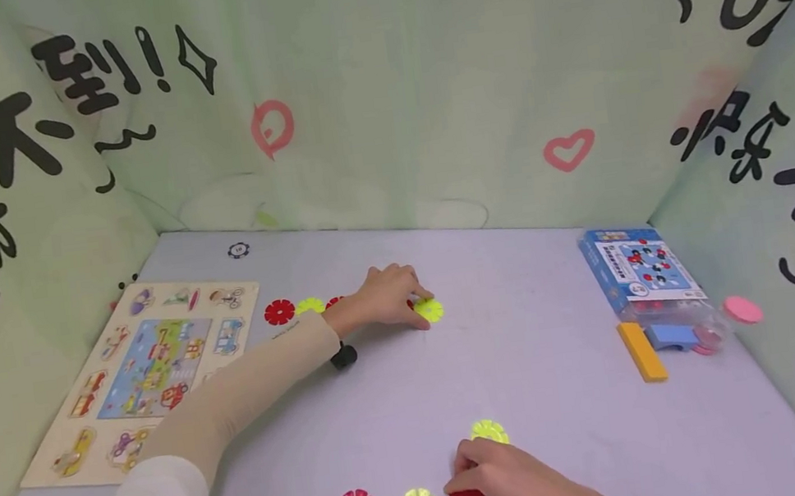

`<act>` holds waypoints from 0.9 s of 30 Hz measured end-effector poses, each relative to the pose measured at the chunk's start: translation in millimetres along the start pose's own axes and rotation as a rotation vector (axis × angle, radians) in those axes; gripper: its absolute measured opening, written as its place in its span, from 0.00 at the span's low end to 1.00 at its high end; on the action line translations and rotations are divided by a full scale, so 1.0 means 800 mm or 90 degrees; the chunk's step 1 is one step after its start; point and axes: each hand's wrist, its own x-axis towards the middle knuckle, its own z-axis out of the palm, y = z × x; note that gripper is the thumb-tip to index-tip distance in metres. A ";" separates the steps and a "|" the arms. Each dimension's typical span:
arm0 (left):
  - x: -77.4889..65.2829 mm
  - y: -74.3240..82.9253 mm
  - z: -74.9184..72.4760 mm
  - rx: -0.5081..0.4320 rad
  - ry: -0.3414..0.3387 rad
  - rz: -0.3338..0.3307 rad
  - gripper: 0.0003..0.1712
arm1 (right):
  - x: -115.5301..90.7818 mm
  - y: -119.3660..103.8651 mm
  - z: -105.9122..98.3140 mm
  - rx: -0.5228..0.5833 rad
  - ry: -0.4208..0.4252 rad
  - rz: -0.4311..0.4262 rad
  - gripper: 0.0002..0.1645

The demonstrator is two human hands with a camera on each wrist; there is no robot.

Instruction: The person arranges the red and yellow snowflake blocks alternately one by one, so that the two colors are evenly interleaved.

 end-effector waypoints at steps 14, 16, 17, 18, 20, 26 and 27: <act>0.000 0.003 0.003 -0.002 0.003 -0.011 0.32 | -0.009 -0.002 0.005 -0.016 -0.024 -0.067 0.32; 0.000 0.003 0.003 -0.002 0.004 -0.013 0.32 | -0.010 -0.002 0.005 -0.019 -0.039 -0.067 0.32; 0.000 0.003 0.003 -0.002 0.005 -0.014 0.32 | -0.010 -0.003 0.005 -0.022 -0.044 -0.069 0.32; 0.000 0.003 0.003 -0.003 0.005 -0.015 0.32 | -0.010 -0.003 0.005 -0.028 -0.047 -0.073 0.32; 0.000 0.002 0.003 -0.006 0.006 -0.018 0.32 | -0.010 -0.002 0.006 -0.051 -0.044 -0.097 0.34; -0.001 0.002 0.001 -0.010 0.008 -0.018 0.32 | -0.015 0.008 0.012 -0.027 -0.003 -0.155 0.34; -0.001 0.002 0.001 -0.010 0.008 -0.018 0.32 | -0.016 0.010 0.013 -0.009 -0.002 -0.156 0.33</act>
